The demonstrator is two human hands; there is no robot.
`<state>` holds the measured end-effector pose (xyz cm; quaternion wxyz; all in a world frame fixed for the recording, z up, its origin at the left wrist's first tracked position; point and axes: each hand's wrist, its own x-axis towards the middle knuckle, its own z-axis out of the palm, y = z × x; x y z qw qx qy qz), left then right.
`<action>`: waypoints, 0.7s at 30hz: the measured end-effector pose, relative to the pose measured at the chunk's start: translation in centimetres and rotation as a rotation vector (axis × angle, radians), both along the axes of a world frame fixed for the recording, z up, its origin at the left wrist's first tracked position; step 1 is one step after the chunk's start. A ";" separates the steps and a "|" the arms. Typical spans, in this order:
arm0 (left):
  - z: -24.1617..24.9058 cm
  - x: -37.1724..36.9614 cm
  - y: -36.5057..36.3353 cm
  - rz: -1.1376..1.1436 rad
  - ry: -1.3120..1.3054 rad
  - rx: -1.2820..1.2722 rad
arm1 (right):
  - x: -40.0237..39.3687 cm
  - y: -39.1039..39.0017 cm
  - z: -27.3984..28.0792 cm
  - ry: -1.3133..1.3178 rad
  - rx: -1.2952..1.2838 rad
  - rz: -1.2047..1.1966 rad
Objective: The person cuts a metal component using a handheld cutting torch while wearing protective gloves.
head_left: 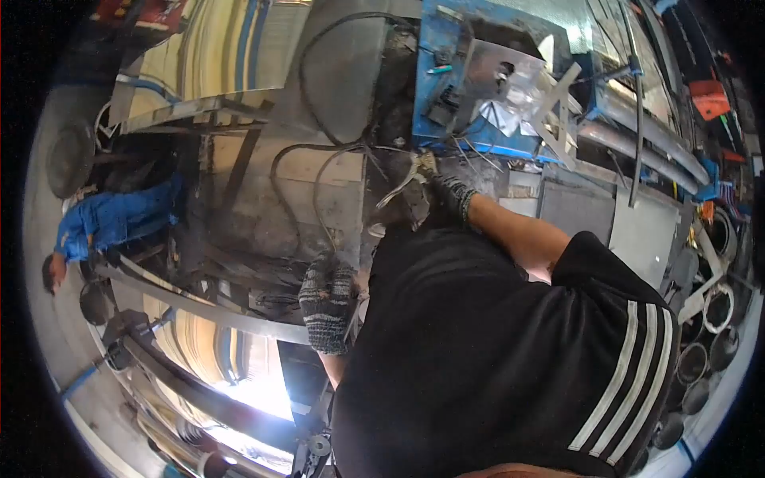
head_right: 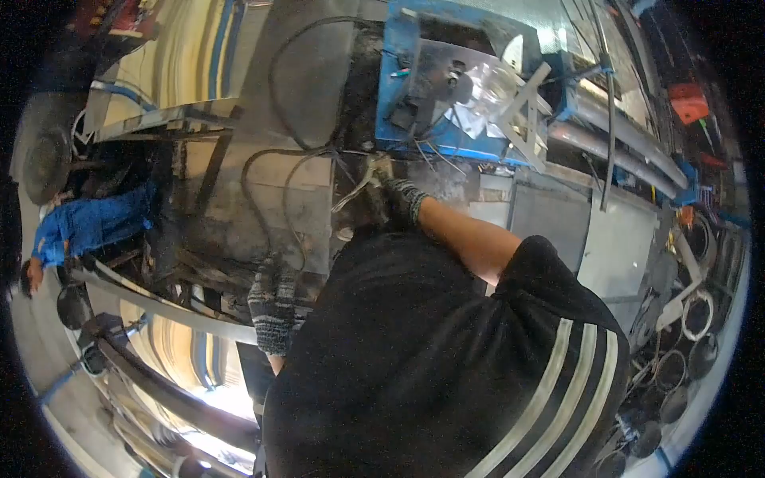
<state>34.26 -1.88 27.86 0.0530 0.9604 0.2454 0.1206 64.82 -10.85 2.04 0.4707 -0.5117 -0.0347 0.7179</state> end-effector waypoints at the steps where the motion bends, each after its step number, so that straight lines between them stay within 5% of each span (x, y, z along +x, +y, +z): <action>1: -0.4 0.4 0.0 -0.103 0.043 0.044 | 0.9 0.1 -0.5 0.289 -0.339 -0.317; 8: -3.7 0.3 -2.7 0.124 0.118 -0.457 | 12.2 -11.7 -12.1 -0.105 -0.350 -0.520; 11: -3.4 2.0 -4.5 0.187 -0.017 -0.553 | 18.1 -17.6 -25.5 -0.145 -0.379 -0.416; 13: -2.5 2.8 -5.2 0.134 0.128 -0.408 | 22.4 -18.0 -26.7 -0.539 -0.378 0.015; 14: -4.4 2.3 -5.6 0.431 0.049 -0.747 | 24.5 -18.2 -27.3 -0.737 -0.385 0.214; 15: -5.6 1.5 -5.8 0.437 0.055 -0.742 | 26.3 -16.3 -23.2 -0.846 -0.501 0.415; 16: -6.6 0.5 -5.8 0.397 0.094 -0.698 | 27.6 -16.0 -22.9 -0.843 -0.497 0.415; 18: -9.6 -1.7 -5.3 0.445 0.132 -0.790 | 31.6 -16.7 -23.4 -1.295 -0.398 0.367; 21: -4.9 1.6 -5.5 0.337 0.233 -0.566 | 38.8 -16.5 -27.4 -1.682 -0.596 0.185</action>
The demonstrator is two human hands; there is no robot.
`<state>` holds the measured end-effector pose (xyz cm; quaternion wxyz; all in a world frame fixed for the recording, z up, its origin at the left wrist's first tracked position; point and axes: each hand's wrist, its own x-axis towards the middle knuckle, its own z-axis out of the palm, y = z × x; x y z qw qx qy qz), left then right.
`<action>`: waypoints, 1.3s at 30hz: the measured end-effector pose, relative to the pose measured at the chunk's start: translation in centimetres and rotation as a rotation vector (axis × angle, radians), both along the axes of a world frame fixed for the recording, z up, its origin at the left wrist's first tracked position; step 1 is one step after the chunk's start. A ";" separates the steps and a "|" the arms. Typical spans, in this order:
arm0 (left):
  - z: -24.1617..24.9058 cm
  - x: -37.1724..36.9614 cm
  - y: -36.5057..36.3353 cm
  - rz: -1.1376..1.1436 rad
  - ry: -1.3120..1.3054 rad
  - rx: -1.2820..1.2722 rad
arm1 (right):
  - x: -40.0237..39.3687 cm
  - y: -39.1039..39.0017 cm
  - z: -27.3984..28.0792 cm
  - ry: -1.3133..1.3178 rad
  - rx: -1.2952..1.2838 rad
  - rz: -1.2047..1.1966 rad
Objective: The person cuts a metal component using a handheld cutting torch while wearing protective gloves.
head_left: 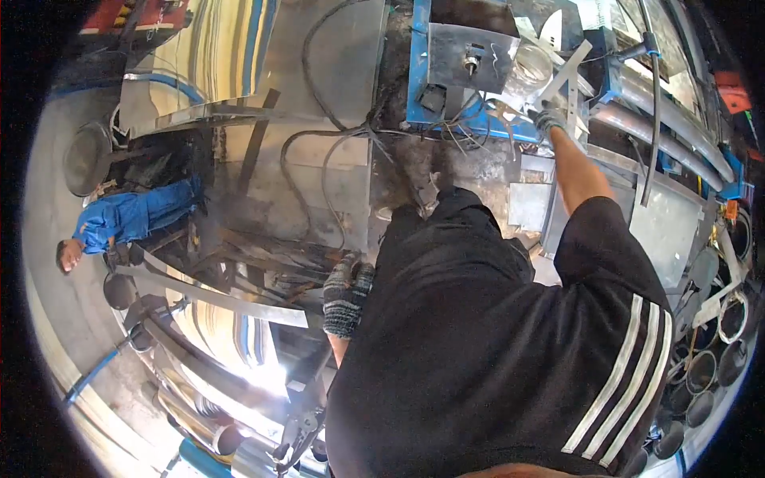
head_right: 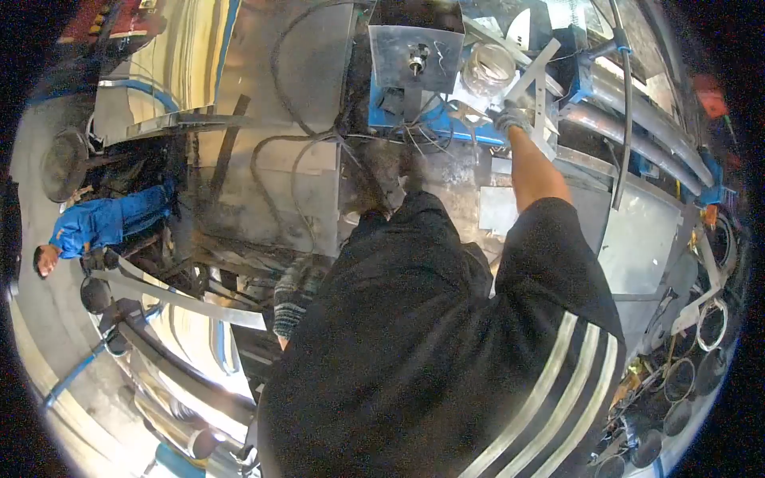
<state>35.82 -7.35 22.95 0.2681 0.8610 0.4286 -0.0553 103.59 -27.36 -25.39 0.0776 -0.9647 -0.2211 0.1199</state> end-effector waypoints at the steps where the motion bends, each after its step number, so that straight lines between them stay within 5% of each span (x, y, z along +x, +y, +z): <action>1: -0.3 -0.6 0.2 0.001 0.004 0.003 | -4.1 1.9 10.3 -0.093 -0.046 -0.032; 3: -2.4 -1.6 -0.3 -0.009 -0.091 0.053 | -4.5 2.1 12.6 -0.080 -0.072 0.131; 5: 1.7 0.2 -2.1 0.109 -0.049 0.027 | -6.8 3.2 13.8 0.166 -0.126 0.315; 6: 3.5 1.3 -2.7 0.207 -0.005 -0.013 | -7.0 2.2 11.2 0.051 -0.484 0.828; 7: 4.1 2.4 -3.4 0.348 0.136 -0.094 | -9.5 1.7 9.9 0.099 -0.321 0.878; 8: 1.8 -0.5 -5.1 0.156 -0.030 0.094 | -12.2 0.3 8.9 0.119 -0.182 0.941; 11: 4.6 0.2 -8.0 0.471 -0.106 -0.118 | -16.6 -4.3 4.9 0.056 0.128 1.235; 14: 1.7 -1.8 -10.9 0.620 -0.151 0.051 | -17.9 -5.4 7.1 0.477 -0.044 1.139; 16: 0.3 -4.2 -12.4 0.636 -0.370 0.344 | -18.4 -3.0 8.5 0.603 -0.124 1.090; 19: 0.5 -5.5 -16.1 0.923 -0.364 0.504 | -18.7 2.5 9.0 0.698 -0.179 1.123; 26: 1.7 -10.4 -26.3 1.478 -0.457 0.728 | -19.4 12.4 10.7 0.715 -0.218 1.254; 28: 1.2 -11.3 -28.1 1.716 -0.661 0.672 | -20.0 14.2 11.3 0.696 -0.221 1.304; 32: -3.2 -15.5 -30.4 1.768 -0.486 0.804 | -22.1 16.7 13.0 0.660 -0.210 1.406; 34: -5.9 -19.5 -31.8 2.004 -0.718 0.763 | -23.2 17.2 14.2 0.635 -0.215 1.451; 36: -8.6 -26.2 -34.8 2.179 -0.559 0.879 | -24.6 17.4 15.6 0.602 -0.224 1.493; 39: -8.6 -35.2 -40.2 2.183 -0.685 1.085 | -26.8 17.7 17.0 0.559 -0.240 1.549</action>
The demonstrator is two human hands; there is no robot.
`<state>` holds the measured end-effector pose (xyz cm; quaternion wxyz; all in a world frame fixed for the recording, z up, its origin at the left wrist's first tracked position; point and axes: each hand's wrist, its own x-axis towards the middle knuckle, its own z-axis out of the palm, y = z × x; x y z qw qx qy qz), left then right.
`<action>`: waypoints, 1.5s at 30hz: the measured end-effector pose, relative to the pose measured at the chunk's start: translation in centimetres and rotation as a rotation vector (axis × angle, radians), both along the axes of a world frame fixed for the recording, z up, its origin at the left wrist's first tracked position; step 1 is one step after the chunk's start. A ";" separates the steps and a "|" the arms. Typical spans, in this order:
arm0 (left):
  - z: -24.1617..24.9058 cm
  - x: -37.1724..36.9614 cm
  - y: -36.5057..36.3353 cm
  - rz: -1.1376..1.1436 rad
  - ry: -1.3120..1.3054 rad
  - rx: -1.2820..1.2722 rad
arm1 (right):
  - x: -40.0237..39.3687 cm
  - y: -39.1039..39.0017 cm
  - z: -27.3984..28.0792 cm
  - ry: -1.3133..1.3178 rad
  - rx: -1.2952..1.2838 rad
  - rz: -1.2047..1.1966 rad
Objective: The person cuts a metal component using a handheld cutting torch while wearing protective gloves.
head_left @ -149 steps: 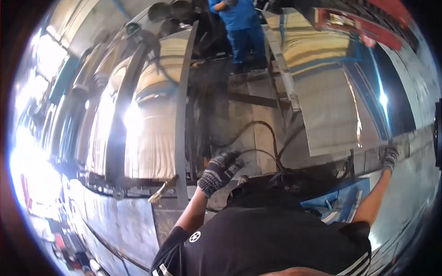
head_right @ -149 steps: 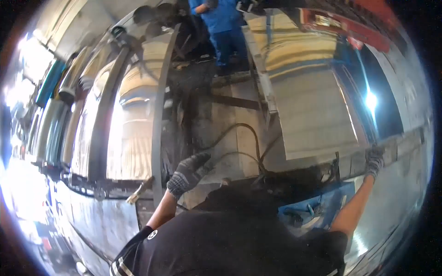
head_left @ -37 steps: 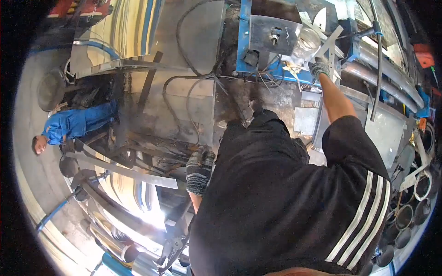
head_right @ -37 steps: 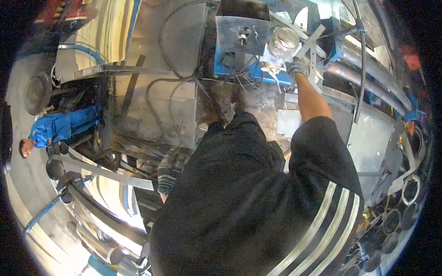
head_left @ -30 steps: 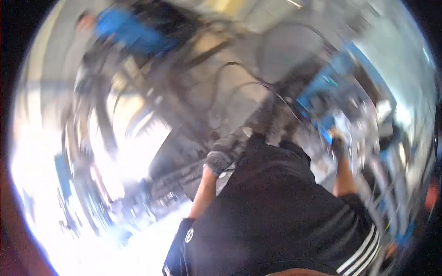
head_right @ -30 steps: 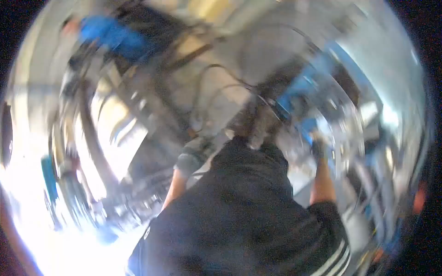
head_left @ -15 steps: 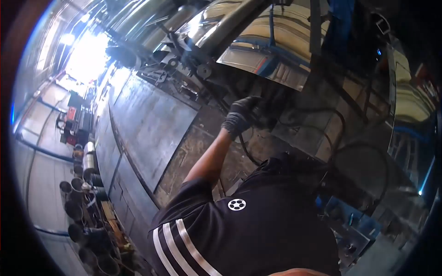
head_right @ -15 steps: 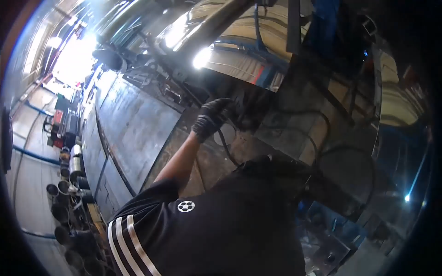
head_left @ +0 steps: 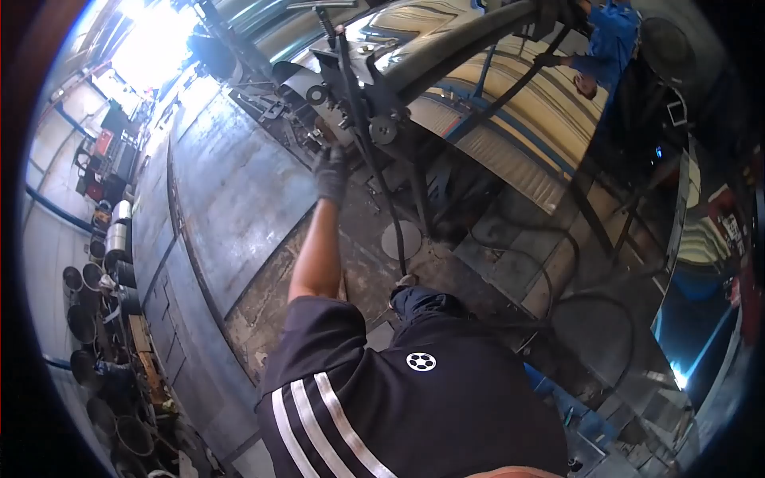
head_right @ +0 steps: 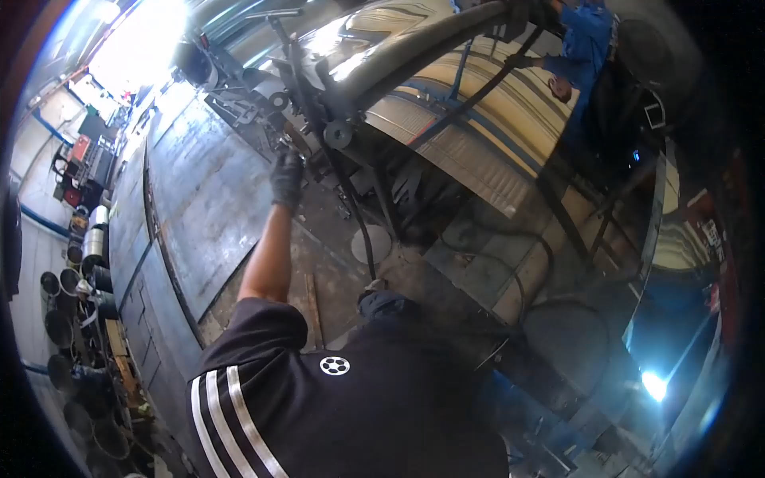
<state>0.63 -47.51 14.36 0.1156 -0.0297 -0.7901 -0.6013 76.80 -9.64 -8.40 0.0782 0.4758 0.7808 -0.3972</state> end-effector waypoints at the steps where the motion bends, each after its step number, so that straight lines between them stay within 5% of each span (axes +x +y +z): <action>1: 2.8 -1.4 -1.4 0.006 0.046 0.011 | -0.8 -0.2 0.3 -0.009 0.013 0.020; 5: 7.5 -10.6 -6.3 -0.084 0.364 -0.357 | -4.8 -0.9 1.3 -0.051 0.063 0.095; 8: 12.1 -17.6 -5.6 -0.164 0.056 -0.252 | -8.0 -1.6 1.8 -0.094 0.105 0.143; 10: 10.8 -23.9 -4.9 -0.331 0.243 -0.381 | -10.1 -2.8 3.0 -0.124 0.125 0.162; 12: 8.6 -33.3 -5.2 -0.595 0.829 -0.675 | -12.0 -3.9 4.3 -0.149 0.138 0.173; 13: 9.6 -33.8 -2.7 -0.584 0.318 -0.494 | -13.0 -4.6 4.6 -0.156 0.141 0.169; 16: 13.3 -33.8 0.6 -0.795 0.075 -0.624 | -14.8 -6.8 6.0 -0.176 0.154 0.156; 18: 11.3 -38.1 -0.2 -0.929 0.156 -0.641 | -15.5 -7.9 7.0 -0.184 0.173 0.149; 21: 14.9 -33.9 -0.1 -1.062 0.225 -0.621 | -16.5 -10.3 7.5 -0.195 0.189 0.124; 24: 13.6 -35.9 2.0 -1.000 -0.030 -0.616 | -17.4 -12.3 7.4 -0.192 0.204 0.094; 26: 11.5 -37.5 2.9 -1.042 -0.152 -0.347 | -17.4 -13.6 7.4 -0.187 0.215 0.084; 30: 11.8 -41.1 1.3 -1.271 0.030 -0.161 | -18.3 -15.9 6.3 -0.171 0.217 0.059; 34: 14.3 -40.1 0.3 -1.035 -0.025 -0.562 | -18.6 -18.0 4.9 -0.153 0.197 0.043; 41: 16.4 -37.9 -3.4 -0.868 0.800 -0.902 | -18.9 -18.5 3.4 -0.124 0.210 0.044; 42: 19.0 -34.9 -4.3 -0.749 0.461 -0.547 | -18.9 -18.5 3.2 -0.125 0.211 0.048; 45: 22.4 -30.7 -4.3 -0.783 0.149 -0.577 | -18.6 -18.6 2.7 -0.116 0.209 0.052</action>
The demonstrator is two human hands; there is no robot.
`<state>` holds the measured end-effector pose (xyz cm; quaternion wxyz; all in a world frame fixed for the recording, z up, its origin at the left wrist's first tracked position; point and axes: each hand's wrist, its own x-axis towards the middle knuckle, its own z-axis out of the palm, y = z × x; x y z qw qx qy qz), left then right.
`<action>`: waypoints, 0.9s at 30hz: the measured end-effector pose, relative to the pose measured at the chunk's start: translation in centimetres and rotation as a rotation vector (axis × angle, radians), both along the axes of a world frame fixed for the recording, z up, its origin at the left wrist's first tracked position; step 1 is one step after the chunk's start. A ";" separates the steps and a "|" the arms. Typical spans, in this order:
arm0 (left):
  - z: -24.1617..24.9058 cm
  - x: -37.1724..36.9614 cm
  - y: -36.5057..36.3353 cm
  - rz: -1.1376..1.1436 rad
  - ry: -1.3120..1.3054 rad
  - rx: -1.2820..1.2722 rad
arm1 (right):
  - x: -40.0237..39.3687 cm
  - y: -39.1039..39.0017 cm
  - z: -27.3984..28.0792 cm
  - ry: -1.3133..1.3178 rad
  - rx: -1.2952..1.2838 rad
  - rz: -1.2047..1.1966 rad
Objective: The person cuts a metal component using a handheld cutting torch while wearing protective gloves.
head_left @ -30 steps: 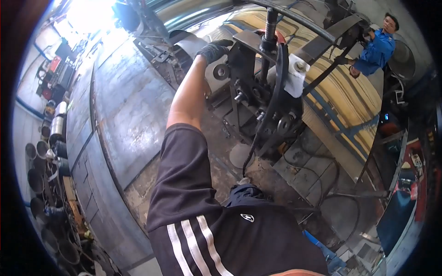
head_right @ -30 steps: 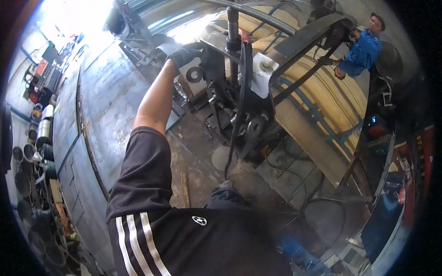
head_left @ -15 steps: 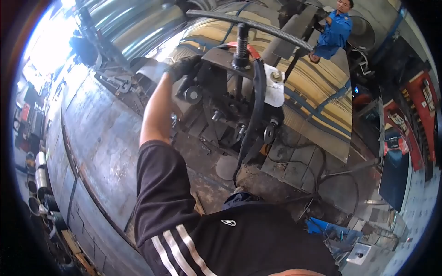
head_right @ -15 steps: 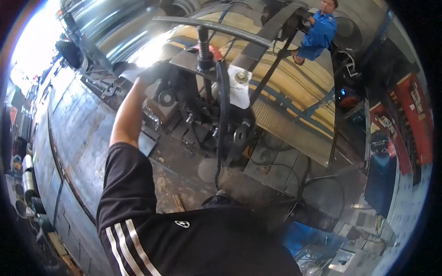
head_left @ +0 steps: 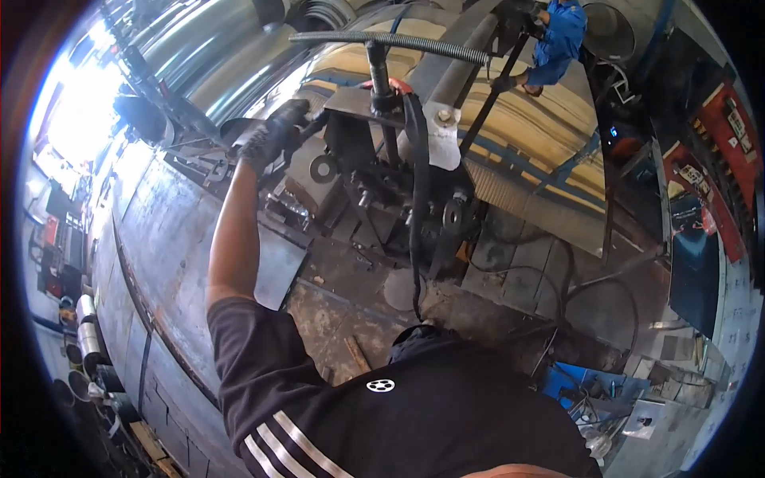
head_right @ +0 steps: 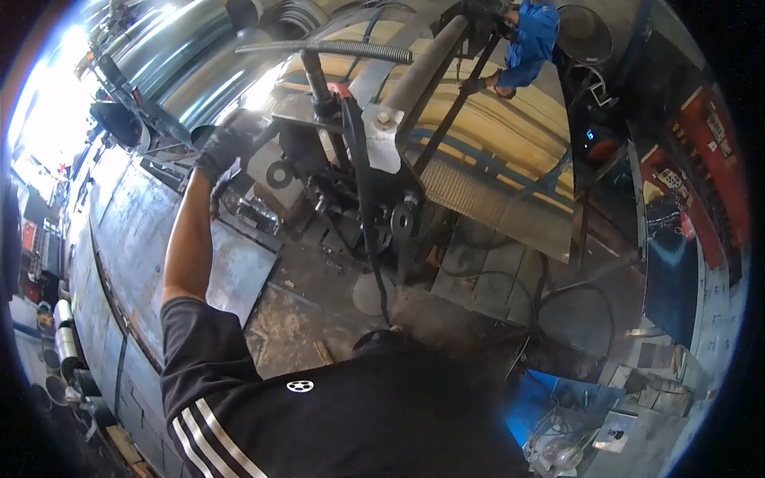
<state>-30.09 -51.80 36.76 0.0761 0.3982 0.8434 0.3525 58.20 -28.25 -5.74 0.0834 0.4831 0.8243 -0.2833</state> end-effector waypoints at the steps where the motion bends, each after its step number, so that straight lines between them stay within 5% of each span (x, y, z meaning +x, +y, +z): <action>1: -0.4 0.5 0.9 -0.009 -0.081 -0.058 | 0.0 0.0 0.0 0.003 0.001 0.002; 2: -2.3 0.6 1.3 -0.105 -0.323 0.110 | 0.0 -0.1 -0.2 0.001 0.001 0.002; 4: -5.9 -1.0 2.6 -0.050 -0.360 0.168 | -0.1 -0.1 -0.3 0.004 -0.002 0.009; 7: -8.5 -5.3 4.0 0.002 0.321 -0.034 | -0.2 -0.3 -0.5 0.003 0.004 0.010; 12: -11.6 -11.1 6.6 -0.269 0.434 -0.323 | -0.8 -0.6 -0.2 0.006 0.027 0.012; 19: -10.1 -14.5 5.0 -0.106 -0.032 -0.791 | -1.1 -3.7 -0.2 0.015 0.050 -0.063; 21: -13.9 -19.9 2.9 -0.356 0.748 -0.658 | -1.2 -4.3 -0.1 0.011 0.050 -0.073; 22: -13.2 -18.3 3.8 -0.360 0.749 -0.654 | -1.3 -4.6 -0.2 0.012 0.052 -0.074; 23: -11.6 -15.1 5.1 -0.295 0.506 -0.242 | -1.4 -4.9 -0.3 0.006 0.050 -0.082; 25: -12.3 -14.5 7.4 -0.256 0.281 -0.100 | -1.9 -5.6 -0.3 0.002 0.047 -0.096; 26: -12.3 -13.7 9.5 -0.295 0.685 -0.530 | -2.1 -6.0 -0.3 -0.006 0.049 -0.098; 27: -15.4 -15.5 10.5 -0.194 0.370 -0.469 | -2.4 -6.3 -0.2 -0.006 0.049 -0.107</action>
